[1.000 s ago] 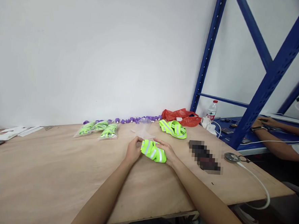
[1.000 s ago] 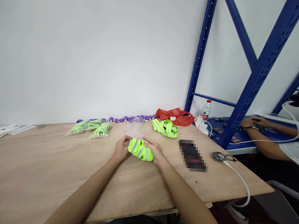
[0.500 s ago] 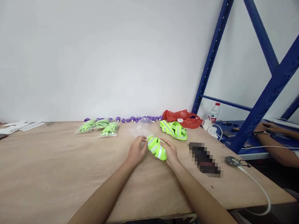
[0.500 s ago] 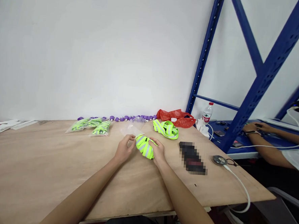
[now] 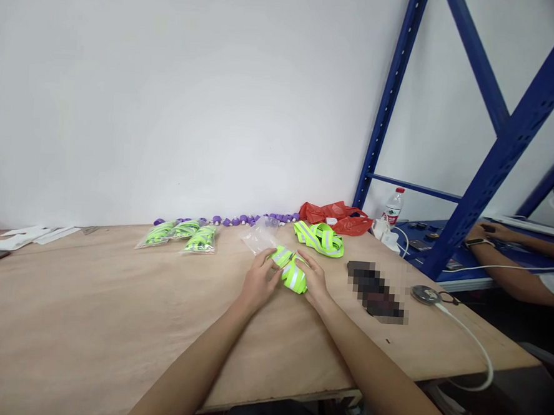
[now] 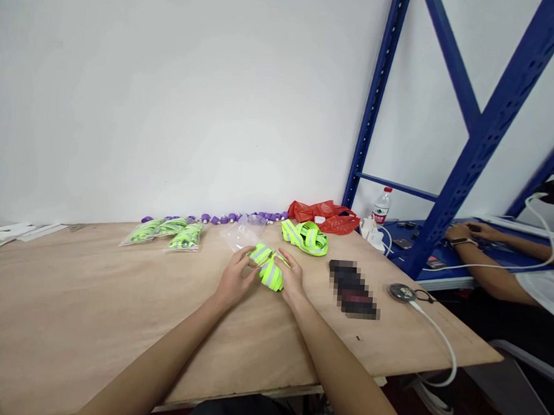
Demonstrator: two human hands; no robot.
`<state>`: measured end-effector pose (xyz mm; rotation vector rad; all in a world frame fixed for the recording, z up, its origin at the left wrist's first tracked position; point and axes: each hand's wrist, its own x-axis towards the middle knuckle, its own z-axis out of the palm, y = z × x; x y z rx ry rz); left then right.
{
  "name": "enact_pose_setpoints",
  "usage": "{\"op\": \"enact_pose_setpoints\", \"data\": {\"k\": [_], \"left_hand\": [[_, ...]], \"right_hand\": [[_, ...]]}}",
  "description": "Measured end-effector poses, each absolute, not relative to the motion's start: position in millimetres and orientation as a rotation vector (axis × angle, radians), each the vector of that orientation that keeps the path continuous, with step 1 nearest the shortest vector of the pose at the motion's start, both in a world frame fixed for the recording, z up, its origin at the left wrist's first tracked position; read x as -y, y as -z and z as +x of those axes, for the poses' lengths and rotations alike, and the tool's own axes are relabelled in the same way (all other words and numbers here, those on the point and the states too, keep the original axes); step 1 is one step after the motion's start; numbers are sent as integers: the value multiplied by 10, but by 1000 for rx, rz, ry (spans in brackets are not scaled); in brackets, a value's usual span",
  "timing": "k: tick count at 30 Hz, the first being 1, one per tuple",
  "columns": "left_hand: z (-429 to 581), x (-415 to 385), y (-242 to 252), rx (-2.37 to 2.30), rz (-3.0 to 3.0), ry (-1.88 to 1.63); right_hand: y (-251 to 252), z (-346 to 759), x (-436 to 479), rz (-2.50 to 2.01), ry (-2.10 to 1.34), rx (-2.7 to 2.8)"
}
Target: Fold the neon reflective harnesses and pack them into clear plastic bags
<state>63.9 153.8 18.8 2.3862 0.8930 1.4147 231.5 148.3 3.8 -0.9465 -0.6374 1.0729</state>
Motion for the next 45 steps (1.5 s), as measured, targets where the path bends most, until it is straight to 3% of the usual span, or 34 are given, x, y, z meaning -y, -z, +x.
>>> {"op": "enact_pose_setpoints", "data": {"k": [4, 10, 14, 19, 45], "left_hand": [[604, -1533, -219, -841, 2334, -1420], [609, -1491, -263, -831, 2291, -1384], [713, -1559, -194, -969, 1666, -1598], [896, -1656, -32, -735, 1016, -1356], [1105, -1379, -153, -681, 719, -1109]], "right_hand": [[-70, 2285, -1467, -938, -1207, 730], [-51, 2286, -1498, -943, -1103, 641], [-70, 2328, -1526, -915, -1015, 568], [-61, 2278, -1504, -926, -1024, 664], [-101, 2128, -1426, -905, -963, 545]]}}
